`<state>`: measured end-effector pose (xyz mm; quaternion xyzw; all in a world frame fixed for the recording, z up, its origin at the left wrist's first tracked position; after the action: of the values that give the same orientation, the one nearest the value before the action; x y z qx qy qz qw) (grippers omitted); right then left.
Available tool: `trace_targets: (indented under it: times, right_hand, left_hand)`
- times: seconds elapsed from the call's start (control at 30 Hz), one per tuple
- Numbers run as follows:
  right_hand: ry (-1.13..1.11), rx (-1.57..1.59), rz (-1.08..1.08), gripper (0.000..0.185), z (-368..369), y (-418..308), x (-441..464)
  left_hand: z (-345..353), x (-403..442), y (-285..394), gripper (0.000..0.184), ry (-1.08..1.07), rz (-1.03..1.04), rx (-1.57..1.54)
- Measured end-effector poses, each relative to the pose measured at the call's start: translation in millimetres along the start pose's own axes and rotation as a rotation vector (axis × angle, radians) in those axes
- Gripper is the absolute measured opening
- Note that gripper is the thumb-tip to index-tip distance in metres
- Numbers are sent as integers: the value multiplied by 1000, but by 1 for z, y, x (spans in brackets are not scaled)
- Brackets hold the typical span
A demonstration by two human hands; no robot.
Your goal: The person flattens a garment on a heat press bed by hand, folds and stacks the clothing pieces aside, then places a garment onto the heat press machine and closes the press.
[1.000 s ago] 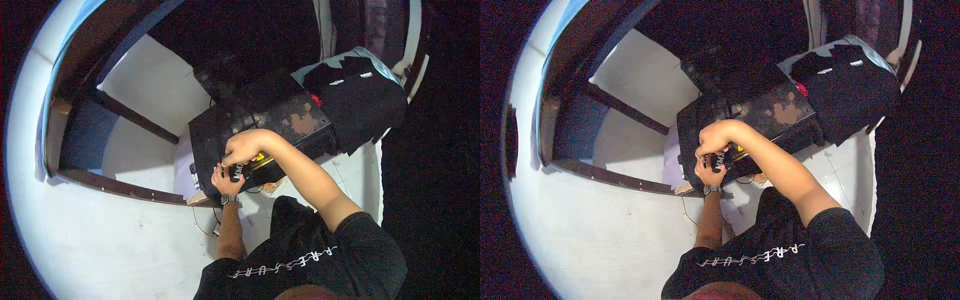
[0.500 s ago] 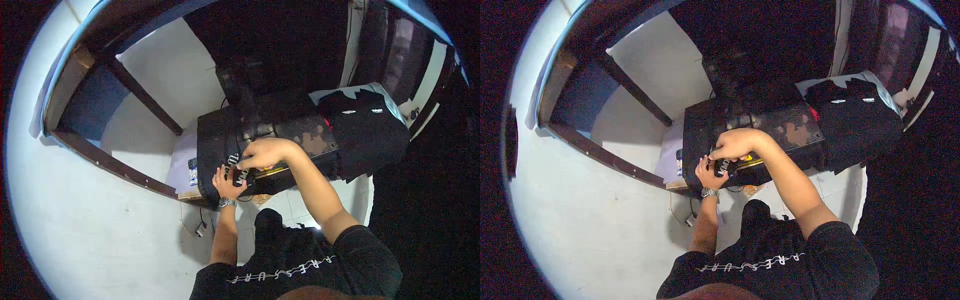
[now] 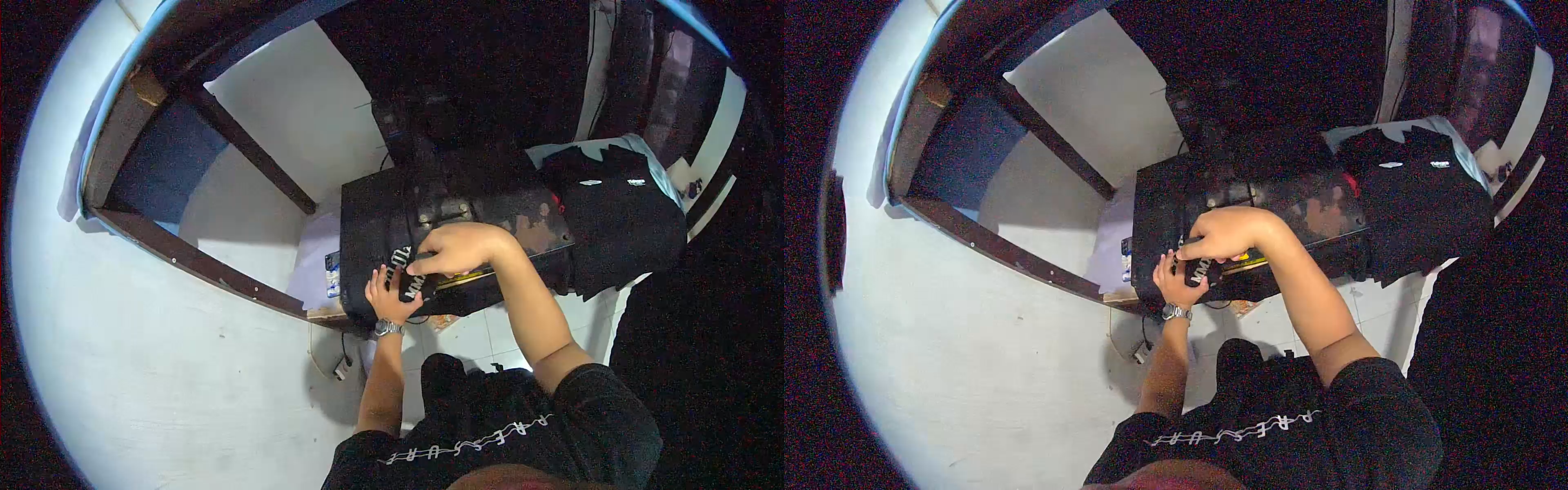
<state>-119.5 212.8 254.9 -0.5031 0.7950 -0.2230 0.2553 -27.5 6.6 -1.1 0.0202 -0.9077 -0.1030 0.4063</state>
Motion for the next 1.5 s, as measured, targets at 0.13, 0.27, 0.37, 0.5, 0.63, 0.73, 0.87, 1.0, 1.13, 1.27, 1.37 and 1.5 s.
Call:
trace_targets:
  times: [0.13, 0.27, 0.37, 0.5, 0.63, 0.73, 0.87, 1.0, 1.13, 1.27, 1.37, 1.5]
  right_hand:
    - [-21, 10, 6, 62, -2, -3, 0]
    - [-19, -6, -7, 59, 0, -3, 3]
    - [-40, 12, -6, 59, 1, -2, 4]
    - [-21, -22, 5, 61, 1, -3, 5]
    - [-23, -33, -7, 62, 1, -3, 6]
    - [-8, -68, -19, 61, 1, -3, 7]
    - [-18, -57, -9, 62, 1, -5, 5]
    - [-57, -12, 23, 63, 1, -7, 5]
    - [-30, -5, 25, 64, 1, -7, 5]
    - [-32, 12, 18, 64, 1, -6, 4]
    - [-23, 1, 11, 63, 1, -8, 3]
    - [-31, -2, 16, 62, 1, -7, 2]
  left_hand:
    - [-5, 0, 2, 78, -26, -15, -19]
    - [-7, 1, 4, 78, -52, -25, -10]
    - [-7, 1, 5, 78, -47, -19, -15]
    - [-3, -1, 1, 79, 3, 18, -17]
    - [-1, -1, 0, 80, 22, 33, -16]
    - [-3, -1, 0, 80, -1, 17, -17]
    - [-1, -4, 0, 79, -12, 1, -13]
    - [-4, -3, 1, 77, -29, -29, -37]
    - [-4, -2, 2, 76, -2, -9, -23]
    - [-2, -2, 1, 78, 17, 14, -11]
    - [-3, -2, 2, 78, 11, 14, -2]
    - [-10, 4, 9, 79, -57, -27, 19]
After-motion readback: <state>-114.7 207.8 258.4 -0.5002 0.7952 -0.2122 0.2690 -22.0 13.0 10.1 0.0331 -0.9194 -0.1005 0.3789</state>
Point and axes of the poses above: each hand's wrist, its own x-axis towards the middle knuckle, its own z-axis out of the palm, y = z × x, the point moved 3 cm from there along x, towards the middle knuckle, and after that the axes turned 4 degrees about -x, right-handed, at the moved point
